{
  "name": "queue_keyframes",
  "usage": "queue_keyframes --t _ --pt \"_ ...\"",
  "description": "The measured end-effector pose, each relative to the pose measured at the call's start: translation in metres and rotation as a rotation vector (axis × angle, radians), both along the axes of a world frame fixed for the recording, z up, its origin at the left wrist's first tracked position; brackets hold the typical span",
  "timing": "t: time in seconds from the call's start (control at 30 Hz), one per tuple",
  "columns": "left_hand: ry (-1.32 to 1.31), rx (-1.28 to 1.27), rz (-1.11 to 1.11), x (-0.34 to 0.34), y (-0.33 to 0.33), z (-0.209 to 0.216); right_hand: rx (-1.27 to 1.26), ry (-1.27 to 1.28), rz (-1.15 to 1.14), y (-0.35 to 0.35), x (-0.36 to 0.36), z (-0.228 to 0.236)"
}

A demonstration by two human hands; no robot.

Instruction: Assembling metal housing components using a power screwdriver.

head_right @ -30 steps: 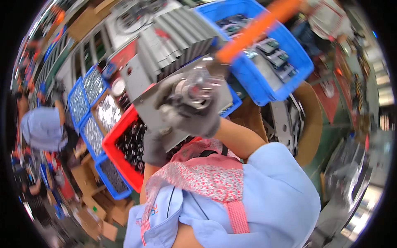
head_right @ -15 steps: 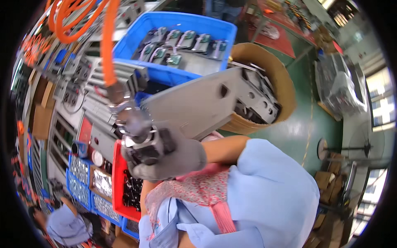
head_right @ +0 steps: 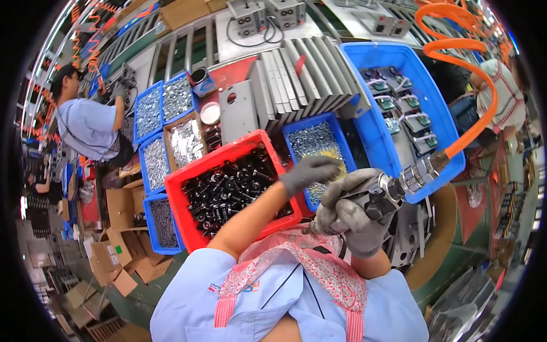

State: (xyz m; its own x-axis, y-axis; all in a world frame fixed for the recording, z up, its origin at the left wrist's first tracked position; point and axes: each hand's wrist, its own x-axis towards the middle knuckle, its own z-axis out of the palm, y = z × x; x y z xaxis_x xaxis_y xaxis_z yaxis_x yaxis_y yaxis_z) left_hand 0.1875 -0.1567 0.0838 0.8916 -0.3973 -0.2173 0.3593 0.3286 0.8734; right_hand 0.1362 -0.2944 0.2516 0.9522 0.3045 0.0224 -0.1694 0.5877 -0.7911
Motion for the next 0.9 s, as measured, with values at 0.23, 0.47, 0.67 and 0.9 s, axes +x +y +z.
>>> queue_keyframes --t 0.23,0.47,0.67,0.9 --pt "-0.126 0.83 0.852 0.022 0.187 -0.076 -0.264 0.062 0.039 0.006 0.013 -0.013" --pt "0.258 1.377 0.48 0.086 0.195 -0.084 -0.35 0.147 -0.198 0.009 0.014 -0.024" --pt "0.113 1.34 0.356 0.109 0.205 -0.099 -0.408 0.158 -0.229 0.021 0.015 -0.017" --pt "-0.189 0.64 0.936 0.07 0.228 -0.026 -0.522 0.081 -0.175 0.038 0.017 -0.017"
